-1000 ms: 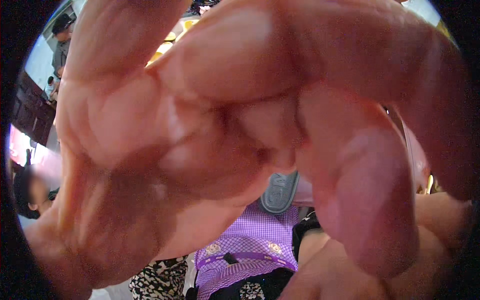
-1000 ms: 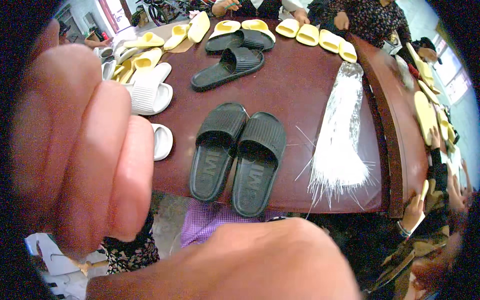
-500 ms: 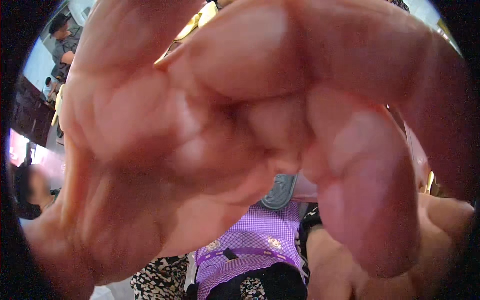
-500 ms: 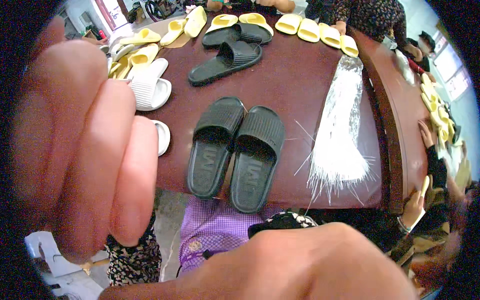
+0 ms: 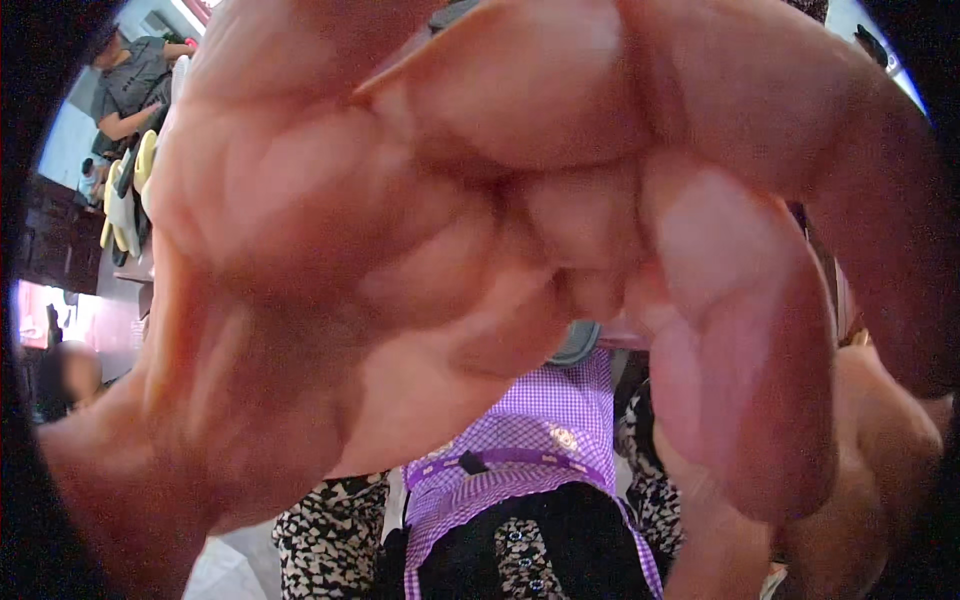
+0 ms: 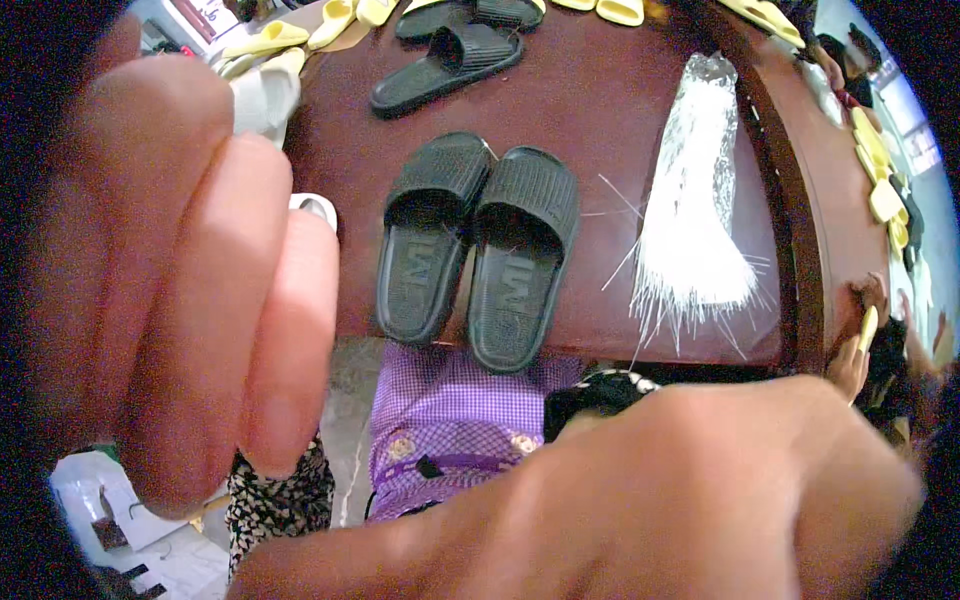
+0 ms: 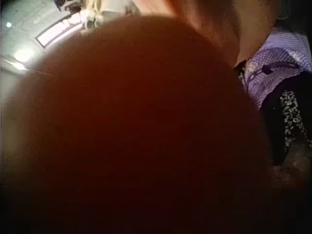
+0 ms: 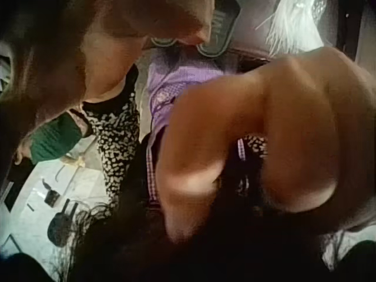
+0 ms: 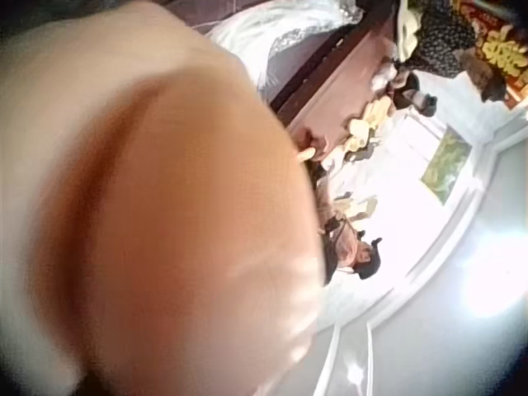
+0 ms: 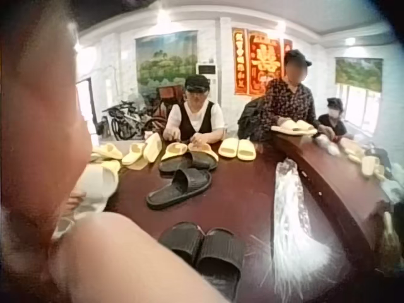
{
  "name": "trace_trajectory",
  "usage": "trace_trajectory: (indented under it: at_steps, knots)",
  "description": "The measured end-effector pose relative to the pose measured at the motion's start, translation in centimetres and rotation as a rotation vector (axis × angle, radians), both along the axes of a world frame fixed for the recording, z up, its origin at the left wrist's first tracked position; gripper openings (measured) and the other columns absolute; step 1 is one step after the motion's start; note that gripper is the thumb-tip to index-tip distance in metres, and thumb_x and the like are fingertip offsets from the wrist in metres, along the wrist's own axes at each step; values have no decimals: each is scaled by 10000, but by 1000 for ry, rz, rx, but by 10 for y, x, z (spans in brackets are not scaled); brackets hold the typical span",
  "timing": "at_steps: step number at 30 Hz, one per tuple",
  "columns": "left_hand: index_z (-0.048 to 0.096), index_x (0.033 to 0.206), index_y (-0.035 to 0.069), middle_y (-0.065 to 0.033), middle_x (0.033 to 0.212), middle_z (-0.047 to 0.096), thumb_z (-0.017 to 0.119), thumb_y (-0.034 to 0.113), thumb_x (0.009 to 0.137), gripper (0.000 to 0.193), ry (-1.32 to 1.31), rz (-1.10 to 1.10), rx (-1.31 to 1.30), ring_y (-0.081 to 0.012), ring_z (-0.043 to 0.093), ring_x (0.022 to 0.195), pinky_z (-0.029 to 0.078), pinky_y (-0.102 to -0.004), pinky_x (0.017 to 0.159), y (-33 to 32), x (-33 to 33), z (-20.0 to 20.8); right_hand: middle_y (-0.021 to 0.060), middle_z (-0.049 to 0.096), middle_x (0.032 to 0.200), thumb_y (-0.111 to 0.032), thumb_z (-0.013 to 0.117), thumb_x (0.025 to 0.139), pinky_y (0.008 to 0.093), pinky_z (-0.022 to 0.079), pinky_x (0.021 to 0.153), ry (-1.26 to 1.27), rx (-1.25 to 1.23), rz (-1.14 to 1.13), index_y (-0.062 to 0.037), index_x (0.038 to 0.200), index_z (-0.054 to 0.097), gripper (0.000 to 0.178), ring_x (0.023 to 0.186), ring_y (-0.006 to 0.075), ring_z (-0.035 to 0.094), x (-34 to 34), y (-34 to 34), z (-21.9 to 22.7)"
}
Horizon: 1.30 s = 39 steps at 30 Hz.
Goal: The person tags pairs of slippers together by taking plastic fasteners from the table and threading them through each pair of slippers by hand.
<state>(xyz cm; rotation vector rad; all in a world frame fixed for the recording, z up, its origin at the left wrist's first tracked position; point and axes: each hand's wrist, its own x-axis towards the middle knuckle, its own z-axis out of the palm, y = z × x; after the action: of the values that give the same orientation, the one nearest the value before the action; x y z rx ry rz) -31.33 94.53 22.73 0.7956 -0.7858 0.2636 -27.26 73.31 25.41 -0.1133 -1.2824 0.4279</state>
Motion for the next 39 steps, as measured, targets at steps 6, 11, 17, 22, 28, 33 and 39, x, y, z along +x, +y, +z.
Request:
trace_trajectory:
  at_steps: [6, 11, 17, 22, 28, 33, 39]
  knots:
    - [204, 1459, 55, -138, 1078, 503, 643, 460, 848, 854, 77, -26, -4, -200, 545, 749, 481, -354, 640, -58, -6, 9, 76, 654, 796, -155, 580, 858, 363, 504, 647, 4, 70, 30, -33, 734, 615, 178, 657, 200, 599, -5, -62, 6]
    - [208, 1459, 57, -131, 1078, 502, 641, 459, 850, 848, 111, 11, -13, -198, 544, 748, 479, -354, 637, -507, 90, -3, 76, 661, 800, -148, 587, 849, 361, 505, 643, -20, 125, 111, -34, 719, 621, 177, 658, 199, 604, 103, -513, -9]
    - [212, 1459, 60, -124, 1078, 500, 639, 457, 853, 841, 125, 12, 41, -196, 542, 746, 477, -355, 633, -899, 200, 22, 77, 669, 805, -139, 595, 840, 359, 507, 637, -84, 252, 160, -35, 702, 628, 176, 660, 199, 610, 215, -916, 0]
    - [216, 1458, 62, -117, 1078, 498, 637, 456, 855, 835, 107, 16, 38, -195, 540, 745, 474, -356, 630, -1026, 239, 37, 77, 676, 810, -132, 603, 831, 356, 508, 633, -166, 308, 211, -36, 687, 634, 176, 661, 198, 614, 260, -1049, 16]
    - [393, 1324, -25, -231, 1015, 586, 596, 257, 878, 565, 242, 73, -6, -231, 603, 829, 522, -339, 760, -1024, 241, 4, 101, 662, 812, -218, 574, 881, 390, 496, 689, -334, 223, 20, -36, 763, 623, 222, 663, 210, 603, 262, -1094, 14]
    - [544, 1119, -23, -173, 948, 618, 593, 169, 883, 308, 587, 334, 122, -209, 604, 780, 517, -313, 735, -1009, 206, -92, 100, 646, 757, -63, 607, 809, 310, 490, 669, -83, -615, -808, 11, 781, 637, 85, 661, 205, 611, 292, -1111, -87]
    - [581, 1053, -2, -112, 899, 635, 520, 34, 900, 169, 1015, 633, 223, -155, 598, 722, 504, -278, 685, -980, 172, -146, 116, 649, 842, -12, 590, 822, 276, 467, 726, -217, -1505, -1469, 63, 889, 626, 106, 743, 221, 610, 299, -1113, -115]
